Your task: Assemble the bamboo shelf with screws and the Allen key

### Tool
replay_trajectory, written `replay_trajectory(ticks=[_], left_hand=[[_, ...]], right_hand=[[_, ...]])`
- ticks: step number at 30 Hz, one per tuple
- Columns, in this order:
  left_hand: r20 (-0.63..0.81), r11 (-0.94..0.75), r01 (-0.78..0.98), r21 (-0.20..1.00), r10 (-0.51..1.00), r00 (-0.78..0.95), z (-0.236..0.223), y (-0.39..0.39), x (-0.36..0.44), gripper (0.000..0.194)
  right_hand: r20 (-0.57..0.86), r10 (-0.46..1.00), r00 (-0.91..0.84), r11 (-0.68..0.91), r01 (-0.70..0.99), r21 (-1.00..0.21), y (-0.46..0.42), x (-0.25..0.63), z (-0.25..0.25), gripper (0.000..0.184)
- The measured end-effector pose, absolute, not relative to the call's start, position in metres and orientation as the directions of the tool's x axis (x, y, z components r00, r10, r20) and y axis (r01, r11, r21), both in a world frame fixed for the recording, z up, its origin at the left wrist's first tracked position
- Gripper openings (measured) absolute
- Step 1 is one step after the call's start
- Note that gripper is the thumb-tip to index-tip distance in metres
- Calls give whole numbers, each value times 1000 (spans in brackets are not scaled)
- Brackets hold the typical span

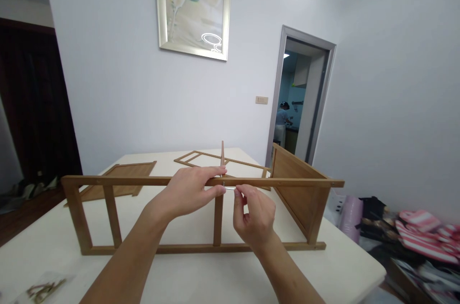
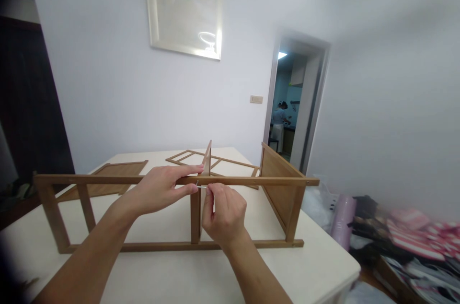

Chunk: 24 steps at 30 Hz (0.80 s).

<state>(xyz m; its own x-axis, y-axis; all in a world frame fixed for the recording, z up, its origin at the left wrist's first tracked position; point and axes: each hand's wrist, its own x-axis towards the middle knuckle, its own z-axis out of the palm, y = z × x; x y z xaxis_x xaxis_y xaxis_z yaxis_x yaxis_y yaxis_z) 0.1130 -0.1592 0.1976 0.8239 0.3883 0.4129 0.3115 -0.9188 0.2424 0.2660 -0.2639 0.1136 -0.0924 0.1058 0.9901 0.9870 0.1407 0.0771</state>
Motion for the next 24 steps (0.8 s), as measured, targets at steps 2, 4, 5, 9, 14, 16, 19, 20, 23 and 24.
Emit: replay_trajectory(ticks=[2, 4, 5, 9, 14, 16, 19, 20, 23, 24], left_hand=[[413, -917, 315, 247, 393, 822, 198, -159, 113, 41], [414, -916, 315, 249, 395, 820, 197, -159, 113, 41], [414, -916, 314, 251, 394, 821, 197, -159, 113, 41], [417, -917, 302, 260, 389, 822, 196, -158, 112, 42], [415, -921, 288, 261, 376, 828, 195, -156, 111, 42], [409, -921, 290, 260, 377, 831, 196, -156, 111, 42], [401, -921, 296, 252, 378, 835, 197, -157, 110, 43], [396, -922, 298, 248, 377, 837, 198, -157, 110, 44], [377, -923, 298, 241, 372, 848, 200, -157, 109, 46], [371, -924, 295, 241, 369, 852, 200, -157, 109, 47]], right_hand=[[984, 134, -115, 86, 991, 104, -264, 265, 113, 14], [977, 158, -140, 31, 990, 137, -263, 262, 112, 9], [973, 170, -154, 9, 988, 155, -263, 260, 112, 8], [962, 226, -155, 19, 988, 155, -258, 248, 107, 11], [949, 302, 93, 263, 948, -176, -250, 236, 95, 9], [907, 365, 209, 344, 875, -340, -248, 232, 91, 6], [822, 466, 328, 403, 749, -527, -245, 228, 87, 4], [797, 494, 348, 412, 713, -567, -244, 227, 86, 5], [734, 566, 376, 428, 627, -651, -243, 225, 87, 11], [716, 590, 372, 432, 604, -670, -243, 224, 87, 12]])
